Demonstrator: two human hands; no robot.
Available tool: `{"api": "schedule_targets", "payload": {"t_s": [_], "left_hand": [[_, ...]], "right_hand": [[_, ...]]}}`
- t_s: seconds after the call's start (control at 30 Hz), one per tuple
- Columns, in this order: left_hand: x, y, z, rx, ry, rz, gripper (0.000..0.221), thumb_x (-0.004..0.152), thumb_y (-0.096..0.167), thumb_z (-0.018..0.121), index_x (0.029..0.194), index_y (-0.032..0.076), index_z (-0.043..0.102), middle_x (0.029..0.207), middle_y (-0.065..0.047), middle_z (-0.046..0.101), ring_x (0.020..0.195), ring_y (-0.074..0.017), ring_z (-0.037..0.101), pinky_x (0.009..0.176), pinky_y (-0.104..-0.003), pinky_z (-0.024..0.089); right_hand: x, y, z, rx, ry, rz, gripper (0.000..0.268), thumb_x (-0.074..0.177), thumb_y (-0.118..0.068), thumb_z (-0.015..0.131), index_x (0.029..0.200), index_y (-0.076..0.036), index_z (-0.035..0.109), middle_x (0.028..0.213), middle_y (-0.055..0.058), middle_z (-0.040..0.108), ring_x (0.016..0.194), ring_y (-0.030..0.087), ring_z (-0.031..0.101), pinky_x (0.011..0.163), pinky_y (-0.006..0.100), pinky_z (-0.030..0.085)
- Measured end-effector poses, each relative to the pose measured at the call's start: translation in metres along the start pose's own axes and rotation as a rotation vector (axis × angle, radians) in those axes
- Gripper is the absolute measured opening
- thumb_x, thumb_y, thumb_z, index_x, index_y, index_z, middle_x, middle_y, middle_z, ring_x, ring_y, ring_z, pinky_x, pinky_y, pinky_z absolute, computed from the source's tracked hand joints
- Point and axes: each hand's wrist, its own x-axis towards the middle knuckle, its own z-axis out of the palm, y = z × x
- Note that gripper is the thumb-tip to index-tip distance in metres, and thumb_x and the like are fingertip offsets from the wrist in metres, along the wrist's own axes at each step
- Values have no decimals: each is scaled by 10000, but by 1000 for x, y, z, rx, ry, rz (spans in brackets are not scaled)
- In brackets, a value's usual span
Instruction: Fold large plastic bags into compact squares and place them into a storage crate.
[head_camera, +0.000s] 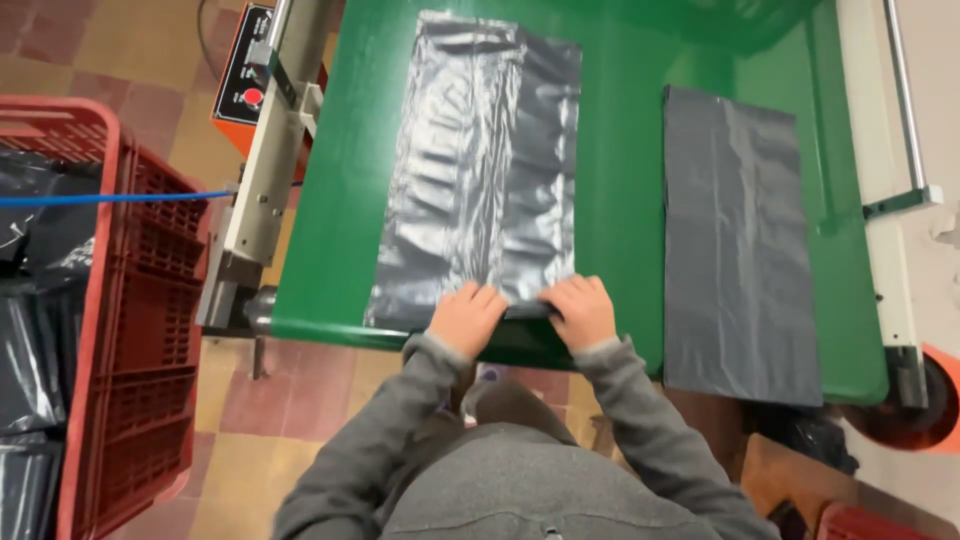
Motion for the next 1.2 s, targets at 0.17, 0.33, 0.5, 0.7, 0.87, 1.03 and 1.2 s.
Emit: {"api": "schedule_targets", "payload": {"t_s": [0.17,0.33,0.5,0.7,0.87,1.03,1.2], "left_hand": [[-29,-25,-75,-9,-606,-140,149,830,215,641,970,189,685,948,-11,689,938,-285,665,738,-469,513],[56,-69,-121,-498,-563,-219,164,874,204,700,1010,114,714,924,-56,741,859,-240,726,759,-379,560],[182,-166,-19,-997,-140,-378,133,906,74,742,1012,3,704,947,-18,692,888,-89,608,801,-272,517],[268,-255,113,-955,220,-648,228,867,116,781,1062,16,720,948,-40,766,858,-124,699,810,-292,573],[269,-252,120,-417,176,-619,240,858,201,782,1039,68,697,886,-163,747,824,-320,742,768,-389,576],[265,-232,109,-308,120,-596,233,958,241,738,1114,94,647,988,-148,742,917,-366,712,803,-432,555],[275,-144,48,96,185,-342,470,813,295,813,1155,46,608,1165,-166,678,1059,-430,632,771,-488,465]], "right_hand": [[-45,31,-39,354,-172,-122,300,692,-72,787,982,-136,742,924,38,726,864,256,663,763,369,494],[-7,100,-66,706,-380,262,205,787,-72,796,981,-59,733,787,35,719,686,130,657,634,285,525],[100,195,-38,802,-39,358,212,844,-81,786,1002,-27,656,844,-13,626,781,54,561,686,257,474],[204,283,35,664,43,459,272,875,-198,801,1054,-43,668,862,26,666,800,104,605,729,275,491],[226,284,56,196,149,210,364,786,-228,839,1077,-66,690,1035,134,663,1004,358,597,876,445,477],[249,283,58,126,-27,196,553,710,-289,881,1153,-66,637,1086,158,639,1032,393,569,900,470,447],[264,291,74,45,-304,322,479,736,-302,883,1098,-95,648,1025,136,659,1020,382,588,881,485,435]]}}
